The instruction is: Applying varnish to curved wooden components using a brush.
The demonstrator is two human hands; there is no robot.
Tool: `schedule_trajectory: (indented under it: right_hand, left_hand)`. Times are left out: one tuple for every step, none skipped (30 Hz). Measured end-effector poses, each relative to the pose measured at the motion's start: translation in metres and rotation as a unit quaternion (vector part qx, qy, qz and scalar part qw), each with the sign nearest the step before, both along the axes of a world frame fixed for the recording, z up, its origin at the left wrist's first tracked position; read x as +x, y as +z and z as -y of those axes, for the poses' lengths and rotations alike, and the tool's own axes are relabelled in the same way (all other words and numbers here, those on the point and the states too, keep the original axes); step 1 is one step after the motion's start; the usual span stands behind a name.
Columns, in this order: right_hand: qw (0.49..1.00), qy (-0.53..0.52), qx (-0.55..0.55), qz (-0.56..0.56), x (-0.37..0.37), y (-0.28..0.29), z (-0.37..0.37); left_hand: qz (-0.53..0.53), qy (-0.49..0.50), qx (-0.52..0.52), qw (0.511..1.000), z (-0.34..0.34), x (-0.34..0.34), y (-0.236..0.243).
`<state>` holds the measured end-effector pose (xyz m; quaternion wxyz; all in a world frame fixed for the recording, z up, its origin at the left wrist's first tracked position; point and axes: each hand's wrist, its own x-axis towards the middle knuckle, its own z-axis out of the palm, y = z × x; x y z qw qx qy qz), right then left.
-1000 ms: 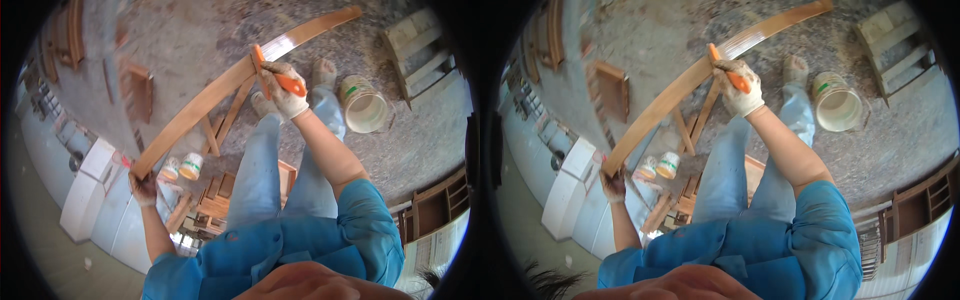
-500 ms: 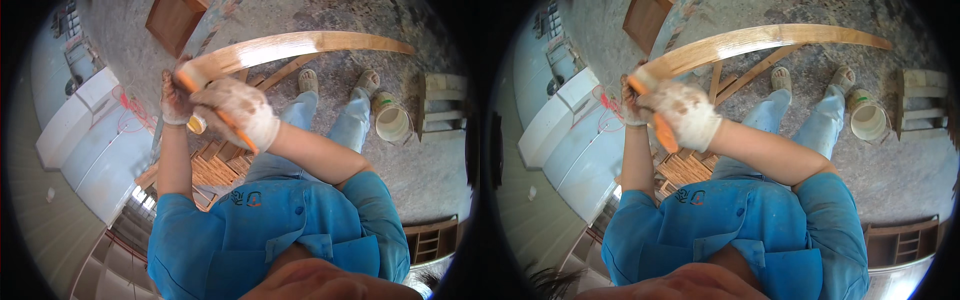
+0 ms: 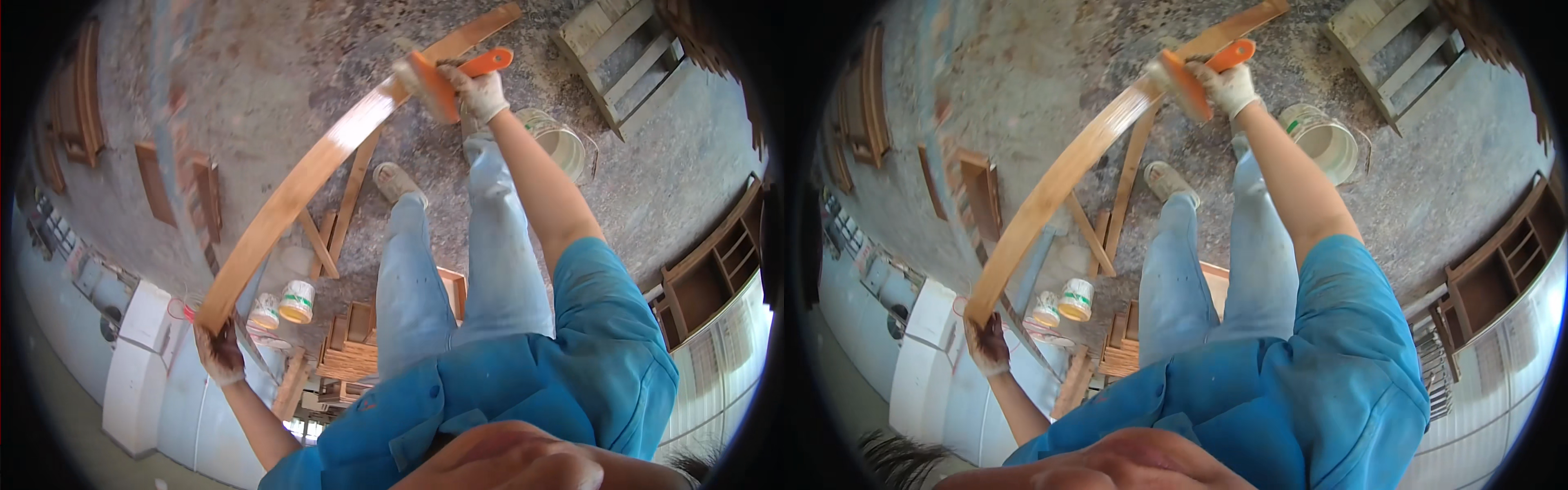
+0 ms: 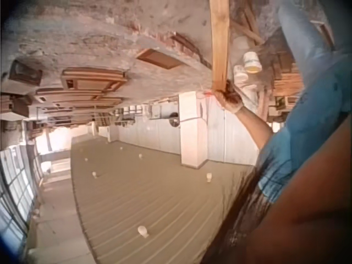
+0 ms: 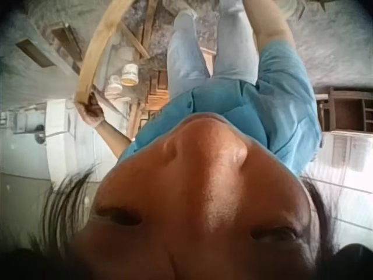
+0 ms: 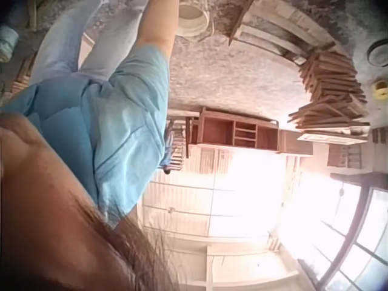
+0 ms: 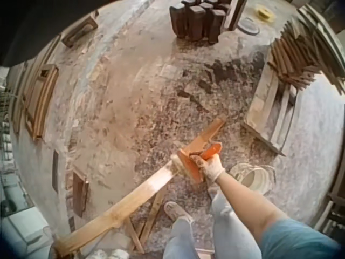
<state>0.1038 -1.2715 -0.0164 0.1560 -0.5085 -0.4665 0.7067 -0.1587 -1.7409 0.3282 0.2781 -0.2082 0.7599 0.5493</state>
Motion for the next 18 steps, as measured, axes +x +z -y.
schedule_trajectory:
  right_hand:
    - [0.997, 0.014, 0.025, 0.073, 0.011, -0.024, -0.028]
    - [0.982, 0.054, 0.092, 0.153, 0.025, -0.073, -0.059]
    - [0.971, 0.050, 0.126, 0.195, 0.048, -0.117, -0.087]
    - [0.958, 0.053, 0.156, 0.235, 0.059, -0.145, -0.108]
    - [0.937, 0.045, 0.231, 0.259, 0.079, -0.184, -0.141]
    - [0.909, 0.037, 0.306, 0.282, 0.098, -0.220, -0.168]
    - [0.863, 0.103, 0.261, 0.420, 0.096, -0.230, -0.186]
    - [0.805, 0.149, 0.262, 0.511, 0.090, -0.226, -0.205]
    - [0.736, 0.193, 0.262, 0.594, 0.086, -0.225, -0.216]
    - [0.739, 0.201, 0.255, 0.591, 0.088, -0.226, -0.214]
    - [0.770, 0.193, 0.250, 0.554, 0.093, -0.226, -0.215]
    - [0.800, 0.187, 0.244, 0.516, 0.097, -0.224, -0.213]
    - [0.829, 0.179, 0.238, 0.473, 0.099, -0.220, -0.212]
    - [0.855, 0.169, 0.233, 0.430, 0.101, -0.213, -0.212]
    - [0.879, 0.158, 0.233, 0.384, 0.098, -0.203, -0.215]
    - [0.902, 0.145, 0.233, 0.334, 0.090, -0.191, -0.214]
    - [0.932, 0.143, 0.266, 0.203, 0.067, -0.163, -0.183]
    - [0.944, 0.138, 0.293, 0.068, 0.047, -0.127, -0.138]
  left_hand:
    - [-0.006, 0.021, -0.033, 0.999, 0.008, -0.001, -0.007]
    - [-0.003, 0.015, -0.035, 0.999, 0.016, -0.002, -0.011]
    - [0.006, 0.048, -0.060, 0.997, 0.024, -0.004, -0.015]
    - [0.015, 0.085, -0.090, 0.992, 0.031, -0.005, -0.020]
    - [0.019, 0.083, -0.094, 0.992, 0.029, -0.006, -0.025]
    - [0.015, 0.101, -0.100, 0.990, 0.029, -0.008, -0.031]
    - [0.004, 0.123, -0.117, 0.985, 0.030, -0.005, -0.028]
    - [0.002, 0.143, -0.135, 0.980, 0.027, -0.005, -0.032]
    - [-0.001, 0.163, -0.151, 0.975, 0.026, -0.006, -0.040]
    - [-0.002, 0.165, -0.162, 0.973, 0.023, -0.005, -0.036]
    - [0.004, 0.142, -0.152, 0.978, 0.020, -0.004, -0.037]
    - [0.009, 0.121, -0.143, 0.982, 0.019, -0.004, -0.033]
    - [0.013, 0.103, -0.133, 0.986, 0.017, -0.002, -0.029]
    - [0.016, 0.083, -0.120, 0.989, 0.015, -0.002, -0.025]
    - [0.018, 0.101, -0.125, 0.987, 0.009, -0.001, -0.025]
    - [0.017, 0.118, -0.129, 0.984, 0.001, -0.004, -0.025]
    - [0.001, 0.130, -0.131, 0.983, -0.003, -0.002, -0.018]
    - [-0.014, 0.140, -0.131, 0.981, -0.005, -0.002, -0.011]
